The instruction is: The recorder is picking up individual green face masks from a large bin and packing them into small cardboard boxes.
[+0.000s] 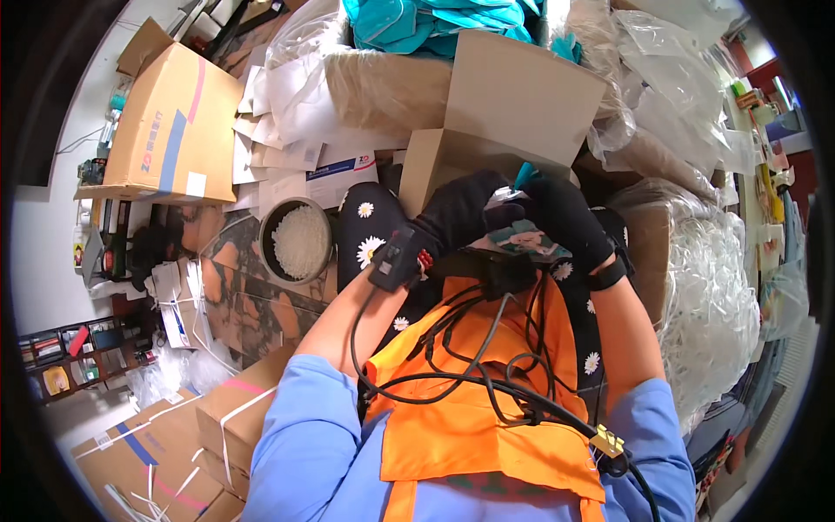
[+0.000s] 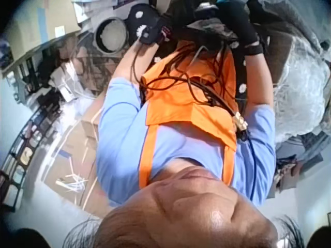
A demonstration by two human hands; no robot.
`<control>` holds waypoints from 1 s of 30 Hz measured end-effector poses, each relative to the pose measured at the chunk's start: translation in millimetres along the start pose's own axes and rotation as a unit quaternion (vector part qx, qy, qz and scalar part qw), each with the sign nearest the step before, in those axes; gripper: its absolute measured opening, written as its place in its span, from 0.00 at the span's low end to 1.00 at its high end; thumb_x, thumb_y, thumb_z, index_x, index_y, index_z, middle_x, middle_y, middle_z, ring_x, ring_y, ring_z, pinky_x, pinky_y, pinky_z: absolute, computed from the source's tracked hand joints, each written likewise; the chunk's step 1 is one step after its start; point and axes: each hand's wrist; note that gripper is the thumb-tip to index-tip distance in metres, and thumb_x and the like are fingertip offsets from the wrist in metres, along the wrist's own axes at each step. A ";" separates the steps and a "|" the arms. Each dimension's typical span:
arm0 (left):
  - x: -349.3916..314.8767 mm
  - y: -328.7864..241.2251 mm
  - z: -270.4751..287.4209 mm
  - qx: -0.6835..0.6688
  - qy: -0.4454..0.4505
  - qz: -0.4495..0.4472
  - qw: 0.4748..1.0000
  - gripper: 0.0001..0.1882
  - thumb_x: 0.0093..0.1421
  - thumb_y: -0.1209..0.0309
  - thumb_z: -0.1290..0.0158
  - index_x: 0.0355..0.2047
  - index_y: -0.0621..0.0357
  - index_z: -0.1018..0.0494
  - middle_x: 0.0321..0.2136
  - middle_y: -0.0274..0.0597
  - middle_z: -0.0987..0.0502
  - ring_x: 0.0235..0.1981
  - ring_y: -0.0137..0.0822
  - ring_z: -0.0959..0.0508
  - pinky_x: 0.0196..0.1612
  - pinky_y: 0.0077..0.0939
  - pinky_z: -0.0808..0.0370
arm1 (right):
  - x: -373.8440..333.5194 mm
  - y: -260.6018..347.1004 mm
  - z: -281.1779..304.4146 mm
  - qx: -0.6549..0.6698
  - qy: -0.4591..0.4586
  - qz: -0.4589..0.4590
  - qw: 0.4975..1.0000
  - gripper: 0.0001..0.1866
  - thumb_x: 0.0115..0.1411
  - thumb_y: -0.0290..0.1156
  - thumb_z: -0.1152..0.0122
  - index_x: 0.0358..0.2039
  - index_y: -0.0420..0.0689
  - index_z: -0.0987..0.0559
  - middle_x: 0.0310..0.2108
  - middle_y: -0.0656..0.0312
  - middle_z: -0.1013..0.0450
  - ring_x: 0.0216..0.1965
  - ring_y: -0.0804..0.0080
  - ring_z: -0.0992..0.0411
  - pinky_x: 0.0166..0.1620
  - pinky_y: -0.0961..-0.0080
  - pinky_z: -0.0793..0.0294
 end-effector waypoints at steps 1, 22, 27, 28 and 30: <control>-0.9 -9.9 11.8 -0.084 0.005 0.027 0.996 0.10 0.57 0.62 0.47 0.35 0.53 0.26 0.30 0.46 0.25 0.33 0.48 0.23 0.35 0.35 0.27 | 6.5 -5.3 -1.5 0.012 0.009 0.027 1.000 0.11 0.54 0.40 0.40 0.27 0.45 0.19 0.25 0.52 0.25 0.30 0.52 0.26 0.33 0.61 0.28; 8.1 4.1 -3.7 -0.316 -0.106 0.141 0.932 0.13 0.55 0.65 0.44 0.39 0.56 0.27 0.35 0.45 0.26 0.38 0.42 0.24 0.39 0.31 0.27 | -14.1 -0.9 0.2 0.124 -0.002 -0.063 0.990 0.13 0.51 0.38 0.35 0.29 0.41 0.19 0.25 0.53 0.25 0.29 0.55 0.25 0.32 0.67 0.28; 7.5 -25.0 24.1 -0.137 -0.077 0.002 0.987 0.10 0.55 0.65 0.42 0.32 0.56 0.26 0.29 0.44 0.26 0.36 0.44 0.24 0.37 0.33 0.27 | -11.8 -5.6 -0.9 0.139 0.002 -0.090 0.986 0.13 0.53 0.38 0.36 0.30 0.40 0.19 0.26 0.49 0.24 0.30 0.53 0.24 0.34 0.69 0.27; 7.0 -22.3 21.6 -0.101 -0.067 0.003 0.993 0.09 0.54 0.65 0.42 0.31 0.56 0.26 0.29 0.44 0.26 0.35 0.45 0.25 0.37 0.33 0.28 | -10.8 1.6 -0.6 0.149 0.011 -0.100 0.984 0.13 0.53 0.38 0.36 0.31 0.40 0.19 0.26 0.49 0.24 0.30 0.53 0.24 0.34 0.69 0.27; 6.4 -10.6 10.9 -0.028 -0.044 0.006 0.999 0.09 0.53 0.65 0.43 0.29 0.56 0.26 0.29 0.45 0.26 0.34 0.47 0.25 0.37 0.35 0.28 | -9.9 6.7 -2.0 0.140 0.021 -0.093 0.986 0.12 0.54 0.38 0.37 0.31 0.41 0.20 0.27 0.49 0.25 0.31 0.52 0.25 0.34 0.68 0.27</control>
Point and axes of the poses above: each hand's wrist, its own x-axis towards the middle knuckle, its own z-axis out of the back of the hand, y = z × x
